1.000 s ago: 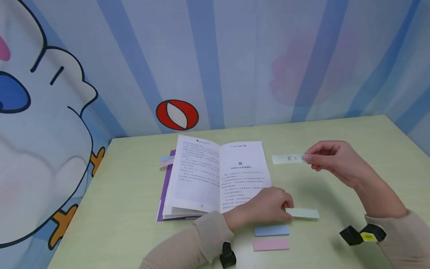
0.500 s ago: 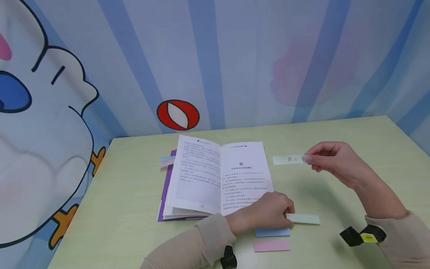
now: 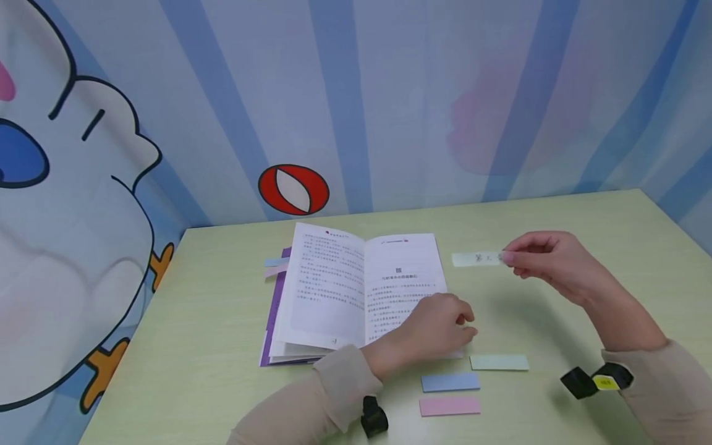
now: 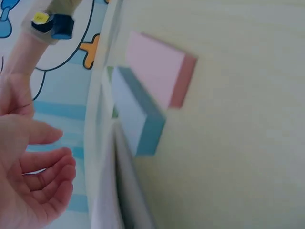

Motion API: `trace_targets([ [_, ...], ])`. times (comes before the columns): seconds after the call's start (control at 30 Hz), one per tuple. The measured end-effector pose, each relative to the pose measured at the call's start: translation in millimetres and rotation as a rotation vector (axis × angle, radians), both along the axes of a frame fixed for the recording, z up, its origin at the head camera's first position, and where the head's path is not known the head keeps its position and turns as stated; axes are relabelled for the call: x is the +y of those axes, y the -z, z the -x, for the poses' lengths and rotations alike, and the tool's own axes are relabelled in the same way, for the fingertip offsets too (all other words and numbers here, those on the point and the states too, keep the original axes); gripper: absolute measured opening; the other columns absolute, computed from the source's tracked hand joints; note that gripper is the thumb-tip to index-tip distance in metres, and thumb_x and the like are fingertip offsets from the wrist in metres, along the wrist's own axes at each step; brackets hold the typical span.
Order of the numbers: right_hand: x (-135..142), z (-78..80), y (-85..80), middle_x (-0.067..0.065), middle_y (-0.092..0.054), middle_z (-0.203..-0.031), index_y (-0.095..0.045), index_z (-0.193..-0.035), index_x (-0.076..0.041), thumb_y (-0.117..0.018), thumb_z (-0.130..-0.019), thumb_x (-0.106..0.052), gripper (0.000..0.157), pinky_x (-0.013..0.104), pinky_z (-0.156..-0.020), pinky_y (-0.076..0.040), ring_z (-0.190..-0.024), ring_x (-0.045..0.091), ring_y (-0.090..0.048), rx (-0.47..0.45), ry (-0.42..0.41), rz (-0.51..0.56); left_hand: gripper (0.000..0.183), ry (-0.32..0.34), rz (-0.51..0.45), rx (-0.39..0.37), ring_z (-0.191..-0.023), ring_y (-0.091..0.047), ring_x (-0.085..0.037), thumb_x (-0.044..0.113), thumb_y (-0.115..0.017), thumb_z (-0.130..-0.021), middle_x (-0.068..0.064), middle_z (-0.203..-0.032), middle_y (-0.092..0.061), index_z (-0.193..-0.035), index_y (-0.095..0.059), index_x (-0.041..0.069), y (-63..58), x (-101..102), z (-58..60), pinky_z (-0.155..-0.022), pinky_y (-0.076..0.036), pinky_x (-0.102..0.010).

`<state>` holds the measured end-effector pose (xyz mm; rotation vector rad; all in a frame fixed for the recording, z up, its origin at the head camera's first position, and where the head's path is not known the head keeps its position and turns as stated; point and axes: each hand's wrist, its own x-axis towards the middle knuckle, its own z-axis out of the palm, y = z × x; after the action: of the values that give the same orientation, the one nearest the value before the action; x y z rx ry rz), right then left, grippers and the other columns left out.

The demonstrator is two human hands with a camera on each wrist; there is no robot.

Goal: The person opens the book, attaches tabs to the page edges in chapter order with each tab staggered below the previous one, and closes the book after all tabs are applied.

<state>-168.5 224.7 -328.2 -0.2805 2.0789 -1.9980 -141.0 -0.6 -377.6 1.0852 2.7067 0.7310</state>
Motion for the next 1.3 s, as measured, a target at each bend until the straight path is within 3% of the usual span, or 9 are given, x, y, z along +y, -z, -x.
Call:
trace_targets([
  [0.2, -1, 8.8, 3.5, 0.000, -0.068, -0.079, -0.073, -0.084, -0.014, -0.061, -0.089, -0.002, 0.018, 0.024, -0.064, -0.054, -0.067, 0.012, -0.063, -0.081, 0.010, 0.006, 0.019, -0.150, 0.021, -0.012, -0.078, -0.056, -0.007, 0.015, -0.059, -0.091, -0.001, -0.093, -0.068, -0.102, -0.070, 0.006, -13.0, -17, 15.1, -0.072, -0.044, -0.017],
  [0.33, -2, 16.8, 10.5, -0.001, -0.068, -0.080, -0.072, -0.083, -0.017, -0.063, -0.088, -0.007, 0.015, 0.024, -0.067, -0.054, -0.068, 0.012, -0.063, -0.120, 0.012, -0.045, 0.026, -0.247, 0.058, -0.001, -0.100, -0.061, -0.015, 0.015, -0.057, -0.093, -0.006, -0.109, -0.066, -0.115, -0.065, 0.003, -17.1, -25, 21.5, -0.086, -0.047, -0.026],
  [0.43, -4, 23.2, 19.5, -0.002, -0.068, -0.080, -0.072, -0.083, -0.019, -0.064, -0.088, -0.010, 0.013, 0.025, -0.069, -0.054, -0.069, 0.011, -0.063, -0.149, 0.019, -0.078, 0.035, -0.289, 0.096, 0.029, -0.115, -0.055, -0.021, 0.017, -0.056, -0.093, -0.010, -0.123, -0.060, -0.125, -0.057, 0.003, -15.8, -28, 24.5, -0.095, -0.044, -0.032],
  [0.63, -7, 32.1, 37.2, -0.004, -0.067, -0.079, -0.071, -0.082, -0.020, -0.067, -0.086, -0.012, 0.010, 0.024, -0.069, -0.054, -0.068, 0.009, -0.062, -0.188, 0.021, -0.112, 0.055, -0.255, 0.229, 0.113, -0.131, -0.038, -0.024, 0.025, -0.056, -0.093, -0.011, -0.146, -0.036, -0.141, -0.038, 0.004, -7.1, -31, 26.0, -0.098, -0.041, -0.043],
  [0.73, -10, 35.0, 44.1, -0.003, -0.067, -0.077, -0.070, -0.081, -0.019, -0.067, -0.086, -0.011, 0.009, 0.024, -0.067, -0.054, -0.066, 0.008, -0.062, -0.208, 0.026, -0.113, 0.060, -0.228, 0.303, 0.107, -0.135, -0.030, -0.023, 0.029, -0.054, -0.094, -0.008, -0.150, -0.028, -0.145, -0.031, 0.006, -2.6, -33, 24.8, -0.099, -0.038, -0.048],
  [0.93, -15, 38.3, 55.0, -0.003, -0.065, -0.076, -0.070, -0.086, -0.013, -0.068, -0.085, -0.010, 0.004, 0.023, -0.065, -0.053, -0.066, 0.008, -0.061, -0.242, 0.023, -0.160, 0.063, -0.201, 0.366, 0.051, -0.138, -0.023, -0.022, 0.033, -0.050, -0.096, -0.006, -0.153, -0.022, -0.147, -0.025, 0.008, 0.3, -35, 21.5, -0.102, -0.033, -0.053],
  [1.13, -20, 38.7, 60.3, -0.001, -0.065, -0.075, -0.069, -0.093, -0.004, -0.069, -0.084, -0.010, 0.011, 0.023, -0.062, -0.053, -0.063, 0.008, -0.060, -0.255, 0.042, -0.202, 0.064, -0.168, 0.406, 0.067, -0.139, -0.021, -0.021, 0.038, -0.048, -0.096, -0.003, -0.153, -0.019, -0.148, -0.023, 0.011, 3.1, -33, 19.4, -0.103, -0.031, -0.052],
  [1.3, -21, 38.2, 62.8, 0.000, -0.066, -0.076, -0.069, -0.094, -0.003, -0.069, -0.084, -0.009, 0.011, 0.022, -0.060, -0.053, -0.061, 0.008, -0.060, -0.273, 0.047, -0.189, 0.064, -0.137, 0.443, 0.079, -0.140, -0.019, -0.019, 0.042, -0.046, -0.096, 0.000, -0.154, -0.018, -0.149, -0.023, 0.013, 8.2, -30, 19.2, -0.105, -0.029, -0.052],
])
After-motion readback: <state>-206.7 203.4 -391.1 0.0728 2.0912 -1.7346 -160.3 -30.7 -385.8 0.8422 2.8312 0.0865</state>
